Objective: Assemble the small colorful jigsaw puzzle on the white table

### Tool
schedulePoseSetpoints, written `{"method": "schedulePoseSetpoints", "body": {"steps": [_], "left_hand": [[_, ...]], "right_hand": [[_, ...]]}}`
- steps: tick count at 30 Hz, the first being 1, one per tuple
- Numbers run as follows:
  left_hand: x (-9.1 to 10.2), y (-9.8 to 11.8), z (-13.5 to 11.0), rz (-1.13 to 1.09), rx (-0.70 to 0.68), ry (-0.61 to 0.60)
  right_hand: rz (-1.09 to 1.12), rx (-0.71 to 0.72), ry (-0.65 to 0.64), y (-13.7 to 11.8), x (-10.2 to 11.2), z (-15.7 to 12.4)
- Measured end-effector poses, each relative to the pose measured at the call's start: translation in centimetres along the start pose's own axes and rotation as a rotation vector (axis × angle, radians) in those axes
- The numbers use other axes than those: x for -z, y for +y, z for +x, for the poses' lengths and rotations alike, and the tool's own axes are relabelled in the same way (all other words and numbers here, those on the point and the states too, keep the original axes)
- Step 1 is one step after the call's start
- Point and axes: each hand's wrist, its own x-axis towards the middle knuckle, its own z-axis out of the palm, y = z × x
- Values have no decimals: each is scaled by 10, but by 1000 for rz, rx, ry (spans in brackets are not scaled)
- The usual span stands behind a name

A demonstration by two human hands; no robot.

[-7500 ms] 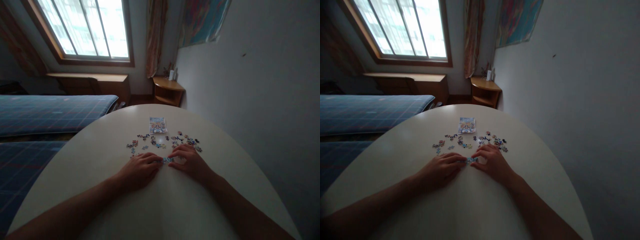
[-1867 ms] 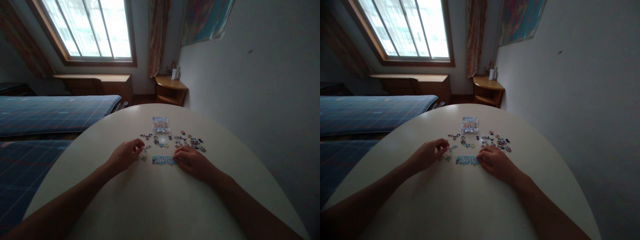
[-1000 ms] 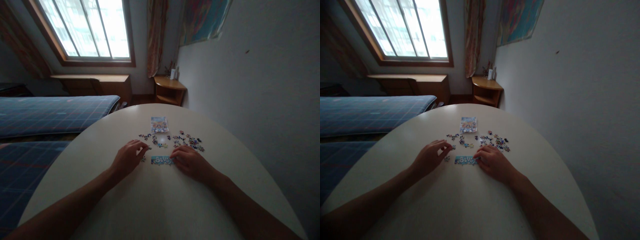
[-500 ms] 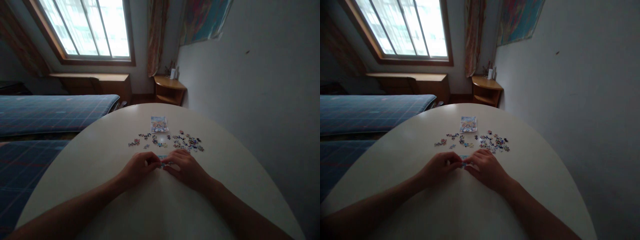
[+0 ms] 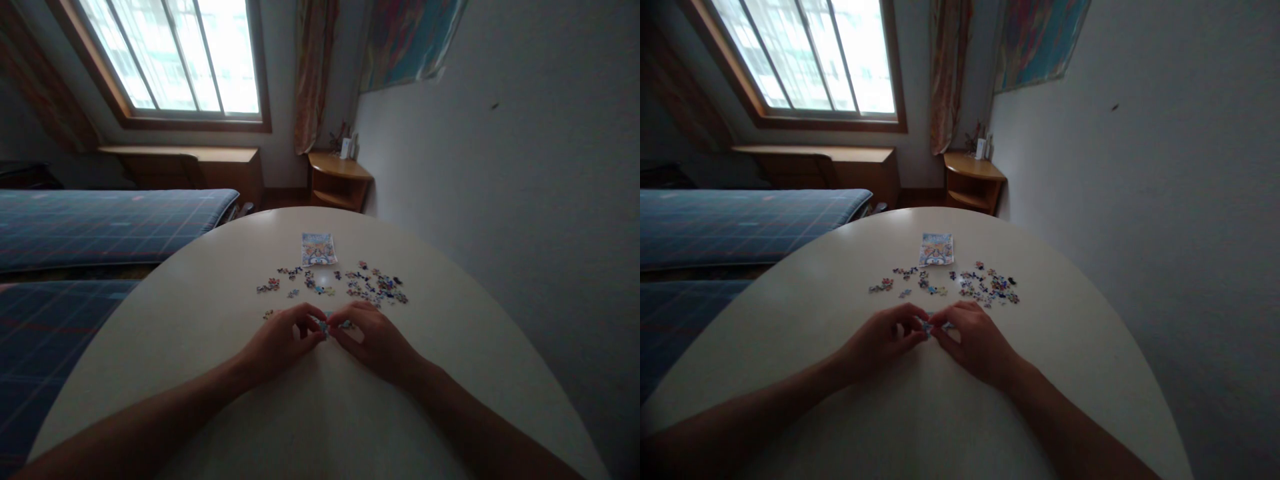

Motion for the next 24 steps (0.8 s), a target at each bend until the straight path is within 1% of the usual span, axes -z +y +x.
{"method": "schedulePoseSetpoints", "body": {"steps": [2, 5, 7, 10, 13, 16, 18, 21, 23, 24], "left_hand": [[0, 1, 1, 15, -2, 44], [0, 3, 2, -42, 22, 91], [0, 5, 3, -84, 43, 80], [0, 9, 2, -114, 66, 27], [0, 13, -1, -108, 54, -10], [2, 15, -2, -25, -4, -9], [5, 14, -3, 74, -56, 34], [9, 8, -2, 254, -138, 143], [11, 2, -2, 349, -206, 175], [11, 0, -2, 380, -241, 169]], "right_hand": [[10, 13, -6, -2, 0, 0], [35, 22, -21, -5, 1, 0], [43, 11, -17, -5, 1, -1], [55, -27, 9, -5, 0, -2], [78, -60, 6, -5, 0, -2], [95, -94, -8, -5, 1, -2], [90, -102, -16, -4, 2, -2], [67, -87, -29, -1, 3, -2], [42, -63, -41, 2, 3, -2], [24, -47, -49, 3, 3, -2]]}}
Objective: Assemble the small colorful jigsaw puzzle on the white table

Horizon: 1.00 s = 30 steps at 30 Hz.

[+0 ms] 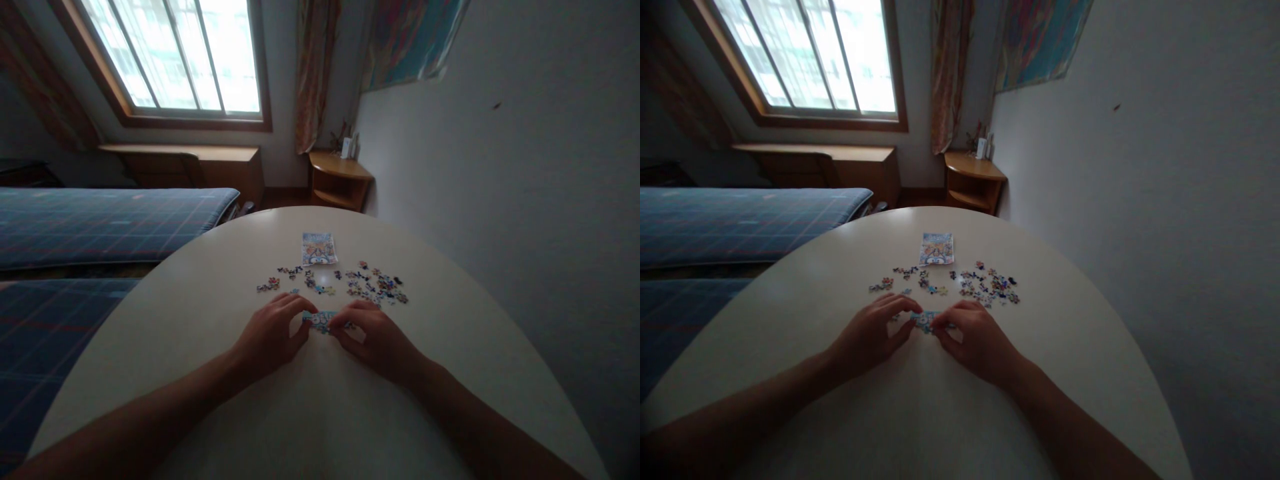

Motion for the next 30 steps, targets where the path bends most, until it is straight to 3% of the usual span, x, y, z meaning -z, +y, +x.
{"method": "schedulePoseSetpoints", "body": {"steps": [8, 30], "left_hand": [[-2, -5, -3, 109, -201, -114], [-4, -6, -1, 164, -244, -149]], "right_hand": [[-140, 52, -45, 2, 1, 2], [-181, 107, -93, 8, 1, -3]]}}
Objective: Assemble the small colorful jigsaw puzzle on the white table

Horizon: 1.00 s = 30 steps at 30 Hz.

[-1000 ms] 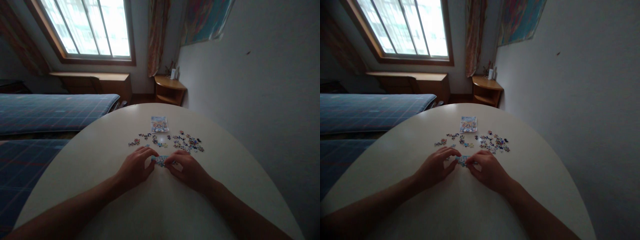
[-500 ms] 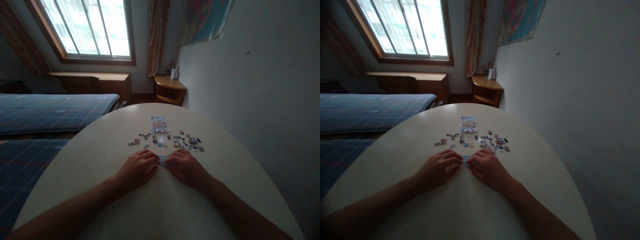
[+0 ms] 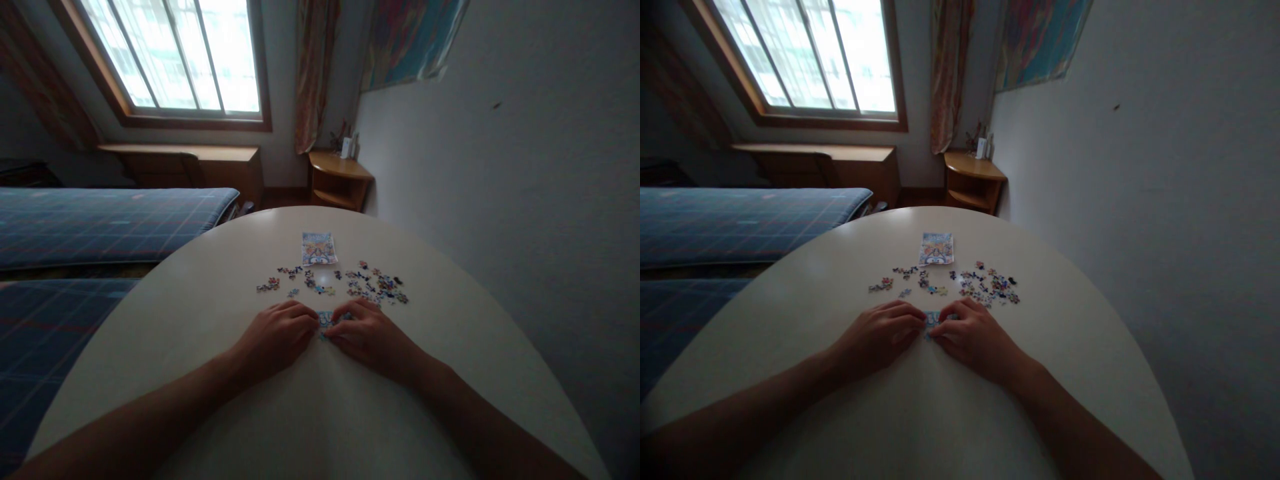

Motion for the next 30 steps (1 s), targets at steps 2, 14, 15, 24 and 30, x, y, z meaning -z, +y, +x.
{"method": "schedulePoseSetpoints", "body": {"steps": [2, 14, 15, 24, 30], "left_hand": [[1, -1, 0, 6, 7, 5], [10, -34, 2, 177, 341, 110], [9, -36, 2, 172, 350, 97], [2, -47, 6, 30, 367, 100], [-3, -51, 4, -26, 331, 106]], "right_hand": [[-6, 20, 6, 1, -1, 0], [16, 10, 19, 3, 3, 1], [17, 9, 18, 3, 3, 1], [17, 18, 12, 2, 4, 1], [26, 17, -1, 3, 4, 1]]}}
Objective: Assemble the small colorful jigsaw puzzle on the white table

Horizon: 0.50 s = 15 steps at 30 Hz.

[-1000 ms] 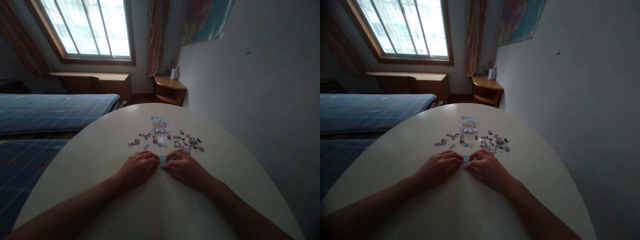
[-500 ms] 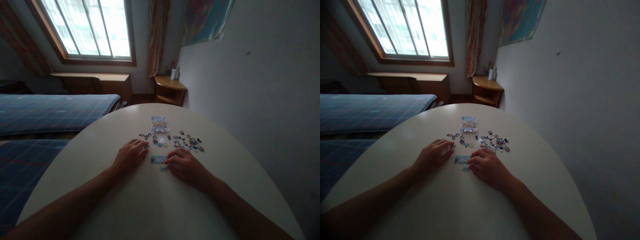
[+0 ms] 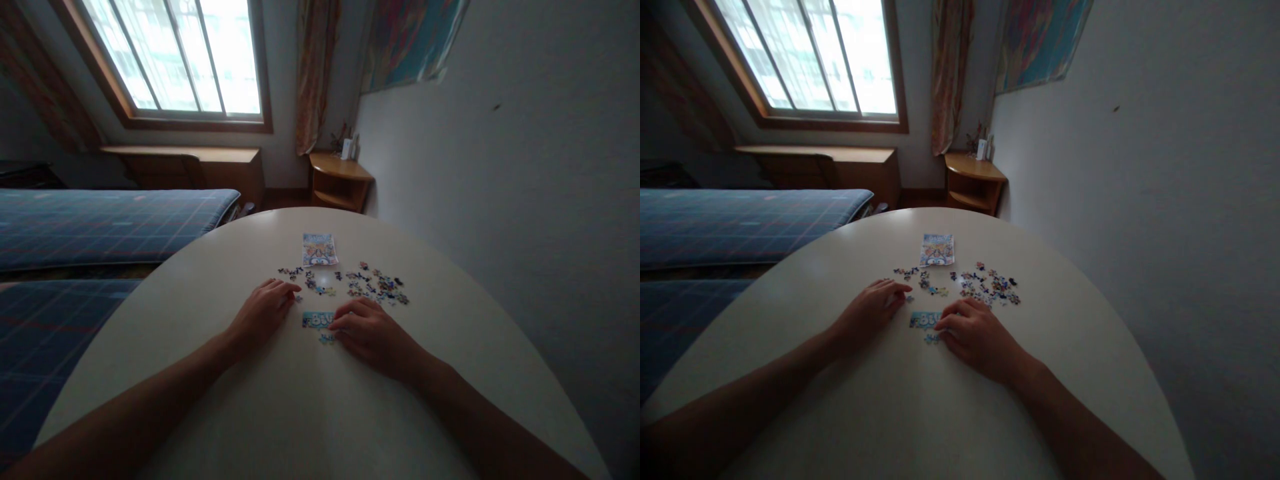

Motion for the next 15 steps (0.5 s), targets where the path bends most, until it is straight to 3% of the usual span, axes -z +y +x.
{"method": "schedulePoseSetpoints", "body": {"steps": [15], "left_hand": [[4, 7, 0, 98, -7, -58]], "right_hand": [[36, -2, -10, 2, -1, 0]]}}
